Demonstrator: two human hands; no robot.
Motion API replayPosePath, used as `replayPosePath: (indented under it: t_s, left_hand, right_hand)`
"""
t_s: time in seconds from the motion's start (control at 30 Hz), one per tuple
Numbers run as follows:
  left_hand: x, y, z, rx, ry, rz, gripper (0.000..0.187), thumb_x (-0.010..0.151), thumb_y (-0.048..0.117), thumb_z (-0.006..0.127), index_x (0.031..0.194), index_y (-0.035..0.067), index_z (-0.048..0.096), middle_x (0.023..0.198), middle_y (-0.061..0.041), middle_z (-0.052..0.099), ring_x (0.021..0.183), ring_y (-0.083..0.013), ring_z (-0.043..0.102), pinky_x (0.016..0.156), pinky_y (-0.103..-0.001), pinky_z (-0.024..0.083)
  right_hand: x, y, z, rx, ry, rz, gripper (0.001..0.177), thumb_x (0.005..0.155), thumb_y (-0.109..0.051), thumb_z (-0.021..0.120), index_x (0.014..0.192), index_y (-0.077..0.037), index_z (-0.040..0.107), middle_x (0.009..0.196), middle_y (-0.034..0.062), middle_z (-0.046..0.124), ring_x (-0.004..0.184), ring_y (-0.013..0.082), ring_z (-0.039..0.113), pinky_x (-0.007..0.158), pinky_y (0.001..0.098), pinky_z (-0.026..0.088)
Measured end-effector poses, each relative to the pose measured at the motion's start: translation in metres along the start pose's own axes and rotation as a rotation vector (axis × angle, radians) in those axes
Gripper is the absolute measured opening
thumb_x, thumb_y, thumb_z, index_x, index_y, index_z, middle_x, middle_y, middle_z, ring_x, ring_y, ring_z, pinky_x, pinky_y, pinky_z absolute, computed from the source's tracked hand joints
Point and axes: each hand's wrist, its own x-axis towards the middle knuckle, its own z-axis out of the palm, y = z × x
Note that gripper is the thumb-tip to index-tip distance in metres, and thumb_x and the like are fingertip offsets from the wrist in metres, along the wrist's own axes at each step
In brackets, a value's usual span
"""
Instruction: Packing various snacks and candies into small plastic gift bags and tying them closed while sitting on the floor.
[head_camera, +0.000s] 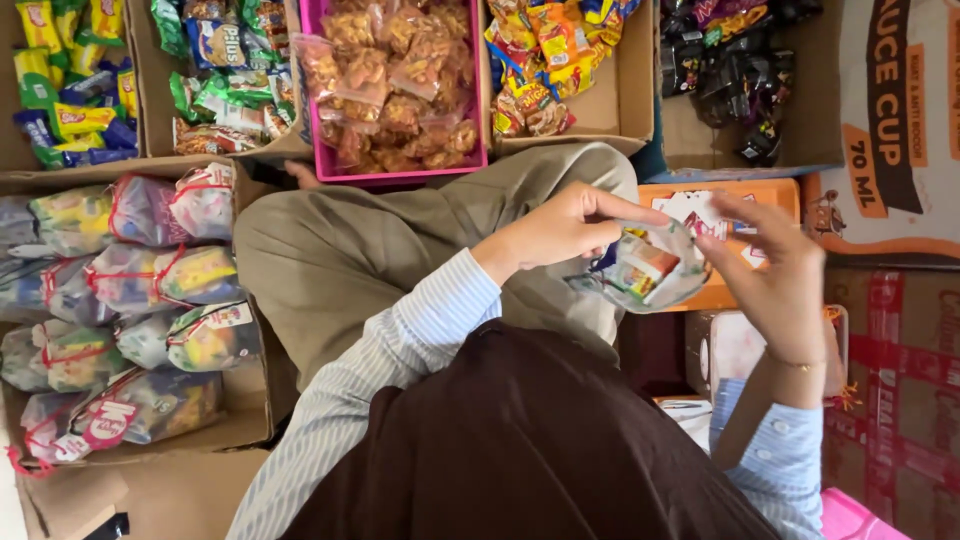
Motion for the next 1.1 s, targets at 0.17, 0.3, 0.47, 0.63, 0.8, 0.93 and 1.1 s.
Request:
replayPosePath:
  t_s: [0.17,0.3,0.47,0.63,0.8,0.93,1.1]
  left_hand:
    - [0.0,-0.004,-0.008,0.089,-0.039,0.051,0.049,0.088,-0.007,0.047,0.123,0.009,0.076,0.089,0.005,0.074,0.053,-0.0032,0.039,0.049,-0.018,0.035]
    - [-0.004,0.001,-0.017,0.095,-0.037,0.081,0.049,0.089,-0.01,0.046,0.124,0.009,0.076,0.092,0.005,0.075,0.053,-0.0029,0.035,0.049,-0.018,0.033]
    - [-0.003,-0.003,-0.024,0.076,-0.063,0.071,0.049,0.09,-0.009,0.045,0.124,0.009,0.075,0.096,0.007,0.074,0.055,-0.002,0.036,0.049,-0.017,0.032]
    - [-0.001,-0.005,-0.026,0.1,-0.065,0.093,0.048,0.09,-0.008,0.046,0.125,0.007,0.075,0.092,0.007,0.073,0.055,-0.0015,0.033,0.049,-0.017,0.03]
    - [0.0,-0.007,-0.028,0.075,-0.068,0.064,0.047,0.09,-0.009,0.046,0.126,0.005,0.074,0.102,0.004,0.077,0.054,-0.001,0.036,0.048,-0.017,0.031]
    - [0.003,-0.008,-0.03,0.061,-0.086,0.095,0.048,0.09,-0.01,0.044,0.127,0.003,0.073,0.116,0.002,0.077,0.056,-0.0003,0.035,0.05,-0.017,0.032]
    - [0.004,-0.009,-0.029,0.053,-0.081,0.077,0.046,0.092,-0.009,0.046,0.126,0.005,0.074,0.114,0.004,0.077,0.053,0.0,0.034,0.047,-0.017,0.03]
  right_hand:
    - [-0.014,0.025,0.015,0.205,0.025,0.231,0.012,0.105,0.003,0.065,0.114,0.008,0.071,0.102,0.0118,0.072,0.084,0.0134,0.061,0.078,0.0224,0.051]
    - [-0.017,0.033,0.013,0.229,-0.069,0.248,0.029,0.114,-0.012,0.05,0.122,0.009,0.068,0.108,0.0137,0.069,0.093,0.0177,0.061,0.085,0.0272,0.05]
    - [-0.018,0.057,0.015,0.356,-0.139,0.341,0.01,0.105,-0.003,0.062,0.112,0.003,0.067,0.102,0.0054,0.065,0.088,0.0099,0.056,0.082,0.0208,0.047]
    - [-0.02,0.085,0.008,0.664,-0.267,0.475,0.03,0.115,-0.019,0.042,0.121,0.002,0.063,0.115,0.0118,0.066,0.108,0.0194,0.063,0.095,0.0336,0.054]
    - [-0.03,0.078,0.012,0.678,-0.332,0.275,0.05,0.085,0.013,0.067,0.133,0.004,0.06,0.139,0.0149,0.06,0.12,0.0217,0.062,0.11,0.0329,0.052]
    - [-0.025,0.055,0.016,0.545,-0.244,0.205,0.042,0.078,0.011,0.075,0.118,0.004,0.067,0.122,0.0113,0.065,0.112,0.0194,0.062,0.109,0.0323,0.053]
    - [-0.024,0.052,0.022,0.34,-0.136,0.213,0.017,0.088,0.01,0.071,0.103,0.004,0.069,0.109,0.0092,0.07,0.099,0.0161,0.064,0.095,0.0261,0.053]
